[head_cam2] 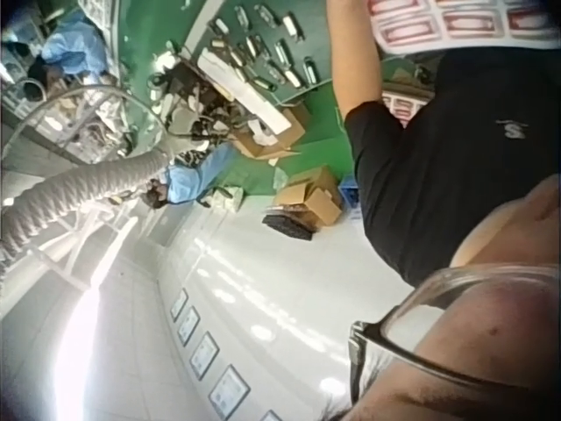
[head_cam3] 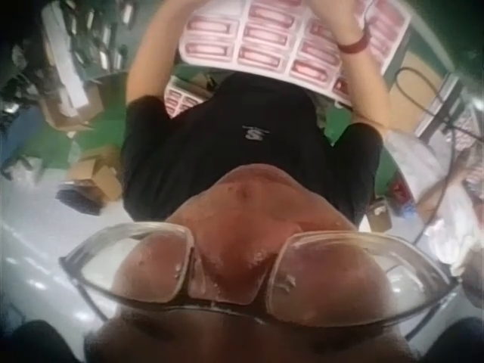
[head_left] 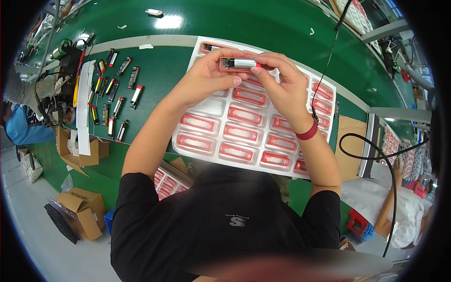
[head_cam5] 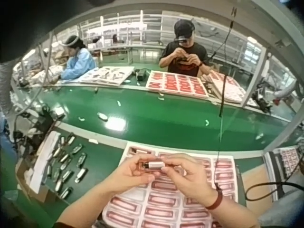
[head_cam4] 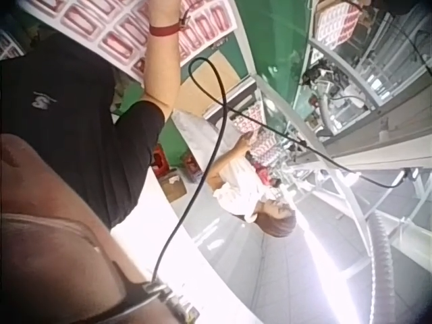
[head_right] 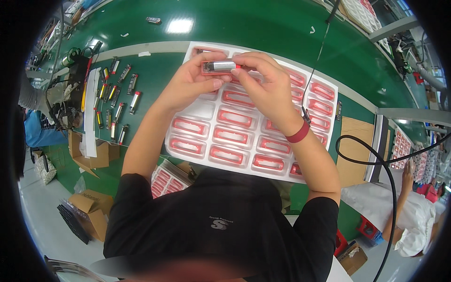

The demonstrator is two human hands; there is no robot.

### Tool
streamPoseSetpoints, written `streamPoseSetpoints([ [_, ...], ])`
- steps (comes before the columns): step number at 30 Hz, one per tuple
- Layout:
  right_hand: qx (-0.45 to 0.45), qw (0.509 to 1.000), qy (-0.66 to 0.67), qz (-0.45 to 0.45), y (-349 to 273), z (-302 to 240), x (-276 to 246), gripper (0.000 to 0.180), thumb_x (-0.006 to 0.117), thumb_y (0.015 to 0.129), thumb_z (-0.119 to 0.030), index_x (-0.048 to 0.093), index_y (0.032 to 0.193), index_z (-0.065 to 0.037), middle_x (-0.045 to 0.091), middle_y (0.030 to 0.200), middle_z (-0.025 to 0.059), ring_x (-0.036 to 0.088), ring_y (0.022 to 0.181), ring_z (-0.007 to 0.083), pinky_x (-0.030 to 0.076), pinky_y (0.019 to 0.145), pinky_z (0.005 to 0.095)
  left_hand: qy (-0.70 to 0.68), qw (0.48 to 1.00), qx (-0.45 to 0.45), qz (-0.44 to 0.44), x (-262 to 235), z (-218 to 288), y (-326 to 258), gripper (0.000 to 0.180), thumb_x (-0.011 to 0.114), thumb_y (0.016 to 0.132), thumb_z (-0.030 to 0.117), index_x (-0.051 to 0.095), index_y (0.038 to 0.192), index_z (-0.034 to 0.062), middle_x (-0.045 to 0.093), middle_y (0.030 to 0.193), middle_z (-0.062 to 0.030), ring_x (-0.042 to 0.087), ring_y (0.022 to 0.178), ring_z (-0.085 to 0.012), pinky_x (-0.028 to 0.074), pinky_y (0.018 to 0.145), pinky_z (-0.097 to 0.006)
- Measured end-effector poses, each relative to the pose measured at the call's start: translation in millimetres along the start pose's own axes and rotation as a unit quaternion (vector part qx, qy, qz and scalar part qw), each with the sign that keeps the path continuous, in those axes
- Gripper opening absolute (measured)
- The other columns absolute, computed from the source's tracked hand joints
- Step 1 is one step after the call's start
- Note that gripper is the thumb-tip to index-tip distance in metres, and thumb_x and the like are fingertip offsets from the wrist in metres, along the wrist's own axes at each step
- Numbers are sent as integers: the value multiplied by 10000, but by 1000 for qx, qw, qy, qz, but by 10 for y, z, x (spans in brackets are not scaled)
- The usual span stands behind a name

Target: The person assembles small electronic components into pink plastic casings by hand on a production line.

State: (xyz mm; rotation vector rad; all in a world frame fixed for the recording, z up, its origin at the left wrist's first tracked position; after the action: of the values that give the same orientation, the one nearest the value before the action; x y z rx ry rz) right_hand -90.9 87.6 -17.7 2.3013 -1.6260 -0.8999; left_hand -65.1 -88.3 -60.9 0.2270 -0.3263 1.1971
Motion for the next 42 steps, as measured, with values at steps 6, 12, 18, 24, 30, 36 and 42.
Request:
streamPoseSetpoints([
  [6,-83,994,-73,8,-33,-42,-7,214,754,850,-9,735,1063,-20,725,1081,126,705,981,254,571,829,340,-35,999,21,-27,27,-15,20,491,652,954,10,471,1410,-13,619,1334,-129,647,1187,-190,531,989,-300],
  [12,-64,995,-77,5,-55,-29,-19,207,759,849,-15,737,1054,-25,726,1077,126,703,984,253,582,810,333,-5,999,15,-39,-4,-101,41,477,501,1000,66,414,1463,-9,563,1393,-151,613,1258,-236,500,1042,-345],
  [18,-72,994,-78,0,-89,-20,27,201,752,847,9,736,1045,-22,725,1076,115,695,988,249,602,756,311,-28,999,26,-8,-45,-198,56,443,348,997,34,443,1425,-29,592,1335,-164,645,1179,-213,497,1041,-345],
  [24,-110,988,-105,5,-129,-30,51,215,753,826,21,732,1035,-21,720,1069,105,684,975,262,579,765,335,-41,999,-8,-4,-52,-196,51,488,343,945,35,460,1413,-42,606,1248,-175,633,1060,-206,498,979,-349],
  [30,-139,980,-145,-6,-157,-70,66,223,744,810,27,733,1027,-22,700,1080,110,672,939,267,546,784,352,-91,996,-14,-19,-22,-175,30,504,359,926,37,463,1411,-55,605,1236,-165,623,1050,-210,485,987,-375],
  [36,-95,990,-103,-13,-164,-7,51,262,721,845,27,741,1097,-45,598,1231,129,622,889,208,535,777,315,-101,994,-14,-34,-14,-225,37,480,384,943,56,466,1403,-52,581,1300,-168,627,1043,-236,492,970,-396],
  [42,97,988,121,14,-178,231,39,275,700,924,-17,695,1198,-17,648,1228,112,651,963,151,547,828,278,-98,994,-14,-37,0,-225,24,499,362,916,12,474,1398,-62,560,1332,-168,621,1066,-240,487,973,-384],
])
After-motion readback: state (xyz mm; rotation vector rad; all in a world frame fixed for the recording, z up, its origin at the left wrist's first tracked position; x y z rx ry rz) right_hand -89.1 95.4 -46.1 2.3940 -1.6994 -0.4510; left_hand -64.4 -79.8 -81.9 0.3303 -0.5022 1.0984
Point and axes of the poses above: each hand's wrist, its own y-axis towards the middle knuckle, its own x-axis out of the palm, z = x × y, the point moved 6 cm from there along y, towards the middle knuckle
